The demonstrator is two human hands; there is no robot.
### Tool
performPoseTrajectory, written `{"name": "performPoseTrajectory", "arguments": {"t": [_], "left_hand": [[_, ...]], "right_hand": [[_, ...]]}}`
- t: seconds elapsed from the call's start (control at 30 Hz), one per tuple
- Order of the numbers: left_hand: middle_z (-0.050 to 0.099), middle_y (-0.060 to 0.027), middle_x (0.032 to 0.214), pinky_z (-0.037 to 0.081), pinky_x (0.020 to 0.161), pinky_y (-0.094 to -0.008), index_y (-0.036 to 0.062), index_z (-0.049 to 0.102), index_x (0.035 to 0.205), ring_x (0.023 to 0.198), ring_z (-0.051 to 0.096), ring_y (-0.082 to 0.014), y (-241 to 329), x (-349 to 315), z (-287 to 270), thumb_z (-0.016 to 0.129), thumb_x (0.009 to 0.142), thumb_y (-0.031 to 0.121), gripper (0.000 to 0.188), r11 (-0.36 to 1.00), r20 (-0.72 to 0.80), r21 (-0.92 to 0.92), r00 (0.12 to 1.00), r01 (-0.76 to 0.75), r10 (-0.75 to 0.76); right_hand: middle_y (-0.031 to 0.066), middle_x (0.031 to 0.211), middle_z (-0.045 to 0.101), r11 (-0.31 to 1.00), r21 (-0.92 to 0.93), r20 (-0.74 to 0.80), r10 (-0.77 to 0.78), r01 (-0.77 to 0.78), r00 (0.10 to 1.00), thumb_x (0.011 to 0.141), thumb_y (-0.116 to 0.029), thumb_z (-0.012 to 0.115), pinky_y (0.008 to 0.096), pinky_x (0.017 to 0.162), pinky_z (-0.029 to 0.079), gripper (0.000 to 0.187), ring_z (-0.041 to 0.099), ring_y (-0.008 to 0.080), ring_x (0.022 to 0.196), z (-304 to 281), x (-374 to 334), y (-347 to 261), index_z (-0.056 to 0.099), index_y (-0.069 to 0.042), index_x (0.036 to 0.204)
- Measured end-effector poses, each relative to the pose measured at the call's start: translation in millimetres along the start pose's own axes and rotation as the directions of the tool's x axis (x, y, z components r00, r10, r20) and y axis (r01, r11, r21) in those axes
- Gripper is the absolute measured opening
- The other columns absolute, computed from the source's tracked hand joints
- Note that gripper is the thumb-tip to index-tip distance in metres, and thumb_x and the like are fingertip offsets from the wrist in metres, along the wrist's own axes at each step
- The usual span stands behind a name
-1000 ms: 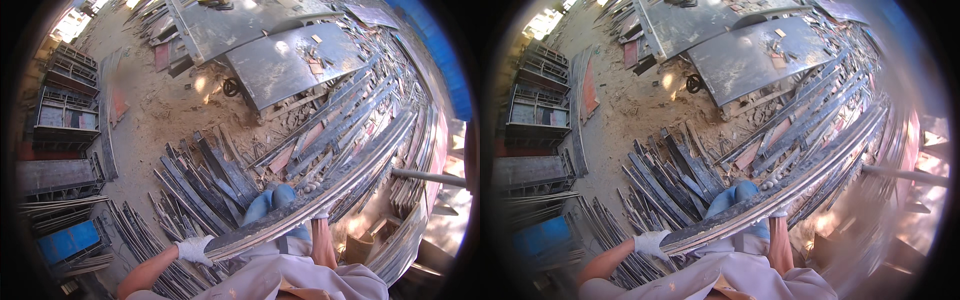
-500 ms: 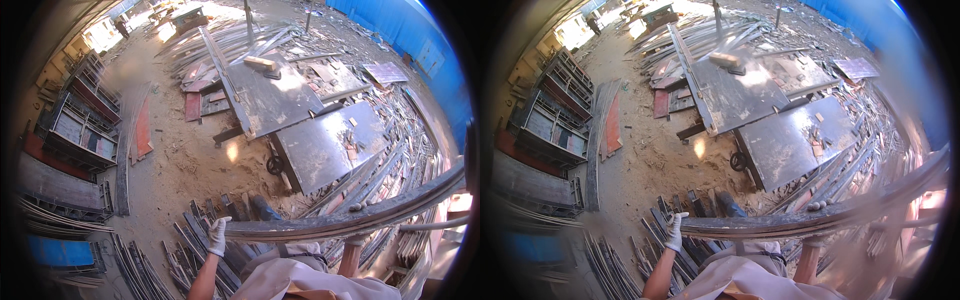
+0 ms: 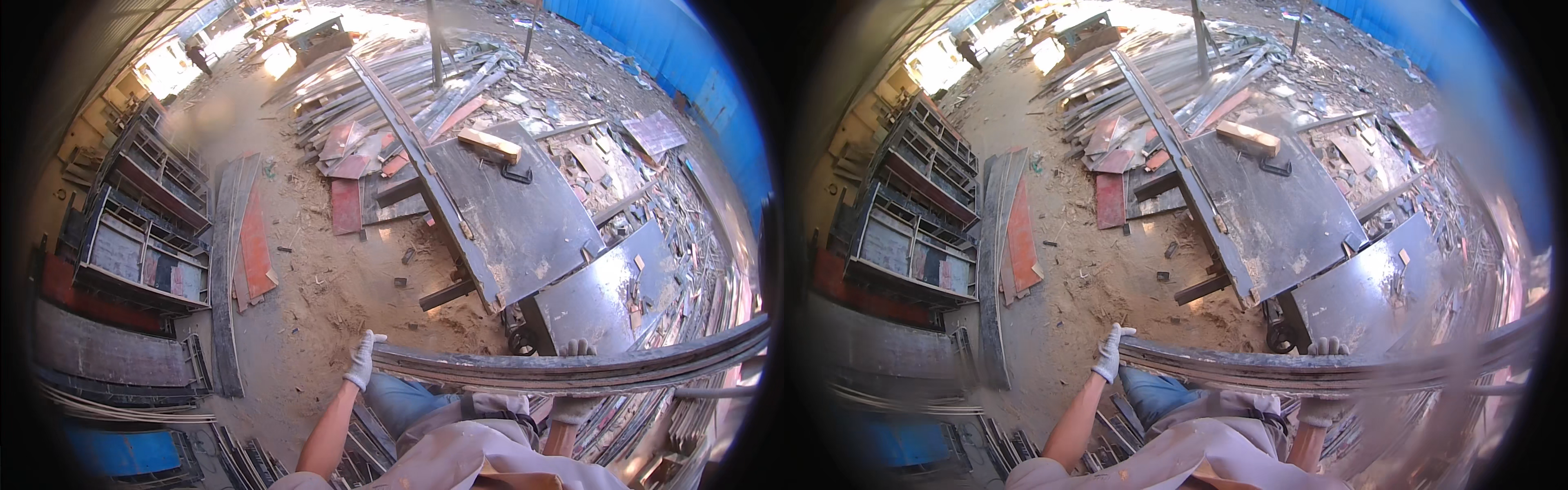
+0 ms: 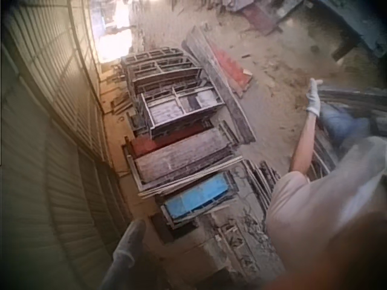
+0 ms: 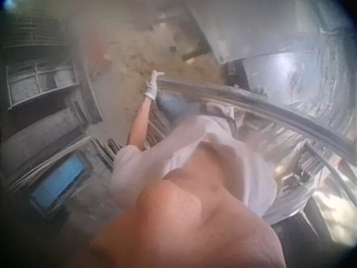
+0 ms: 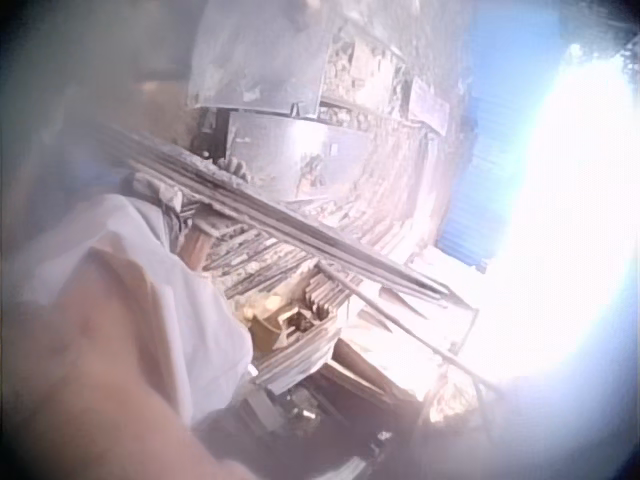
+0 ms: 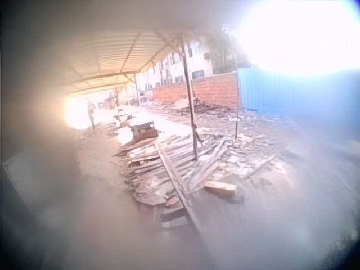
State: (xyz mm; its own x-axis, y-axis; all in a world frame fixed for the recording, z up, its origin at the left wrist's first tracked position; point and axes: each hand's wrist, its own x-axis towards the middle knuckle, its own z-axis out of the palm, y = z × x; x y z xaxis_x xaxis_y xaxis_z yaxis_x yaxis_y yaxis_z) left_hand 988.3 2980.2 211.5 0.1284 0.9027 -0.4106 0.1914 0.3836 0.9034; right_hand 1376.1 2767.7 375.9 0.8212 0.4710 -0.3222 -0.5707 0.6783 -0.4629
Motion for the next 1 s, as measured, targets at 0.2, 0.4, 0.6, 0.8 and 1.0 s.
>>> {"name": "performPoseTrajectory", "arguments": {"t": [0.2,0.4,0.6,0.8,1.0], "left_hand": [[0.074,-0.0106,0.116,0.052,0.102,-0.0377,0.0081,0.077,0.119,0.108,0.067,-0.0192,66,145,-79,0.031,0.103,0.076,0.084,0.975,0.199,0.178,0.965,0.134,-0.169],[0.074,-0.0104,0.116,0.051,0.101,-0.0369,0.0017,0.074,0.121,0.109,0.067,-0.0212,129,307,-194,0.032,0.104,0.074,0.085,0.969,0.330,0.241,0.944,-0.062,-0.022],[0.070,-0.0108,0.112,0.054,0.092,-0.0389,0.0028,0.071,0.125,0.100,0.067,-0.0237,205,475,-238,0.042,0.107,0.060,0.067,0.955,0.375,0.295,0.915,0.036,-0.151],[0.072,-0.0104,0.101,0.057,0.082,-0.0374,0.0021,0.075,0.114,0.093,0.068,-0.0227,289,676,-202,0.054,0.100,0.035,0.042,0.949,0.528,0.309,0.842,-0.068,-0.111],[0.072,-0.0106,0.090,0.057,0.077,-0.0361,0.0001,0.075,0.100,0.084,0.070,-0.0233,421,838,-117,0.051,0.096,0.025,0.035,0.842,0.660,0.404,0.752,-0.357,0.002]], "right_hand": [[0.0263,0.155,0.048,0.995,-0.022,0.280,-0.091,0.101,0.956,0.106,-0.052,0.040,0.0577,0.121,0.038,0.068,0.050,0.0418,0.141,19,9,138,0.050,0.002,0.146],[0.0254,0.148,0.055,0.981,0.133,0.075,-0.152,0.141,0.985,0.100,-0.068,0.048,0.0582,0.118,0.043,0.081,0.056,0.0431,0.135,119,-3,285,0.055,0.002,0.140],[0.0124,0.104,0.057,0.912,0.354,-0.253,-0.122,0.209,0.960,0.090,-0.072,0.057,0.0449,0.099,0.052,0.072,0.054,0.0280,0.100,195,34,411,0.067,-0.004,0.112],[0.0207,0.111,0.071,0.774,0.539,-0.278,-0.209,0.332,0.938,0.090,-0.076,0.053,0.0545,0.098,0.056,0.076,0.068,0.0391,0.103,190,119,540,0.070,-0.005,0.109],[0.0205,0.103,0.074,0.678,0.555,-0.530,-0.157,0.481,0.833,0.082,-0.092,0.048,0.0564,0.090,0.061,0.092,0.073,0.0404,0.097,270,227,615,0.070,-0.007,0.107]]}}
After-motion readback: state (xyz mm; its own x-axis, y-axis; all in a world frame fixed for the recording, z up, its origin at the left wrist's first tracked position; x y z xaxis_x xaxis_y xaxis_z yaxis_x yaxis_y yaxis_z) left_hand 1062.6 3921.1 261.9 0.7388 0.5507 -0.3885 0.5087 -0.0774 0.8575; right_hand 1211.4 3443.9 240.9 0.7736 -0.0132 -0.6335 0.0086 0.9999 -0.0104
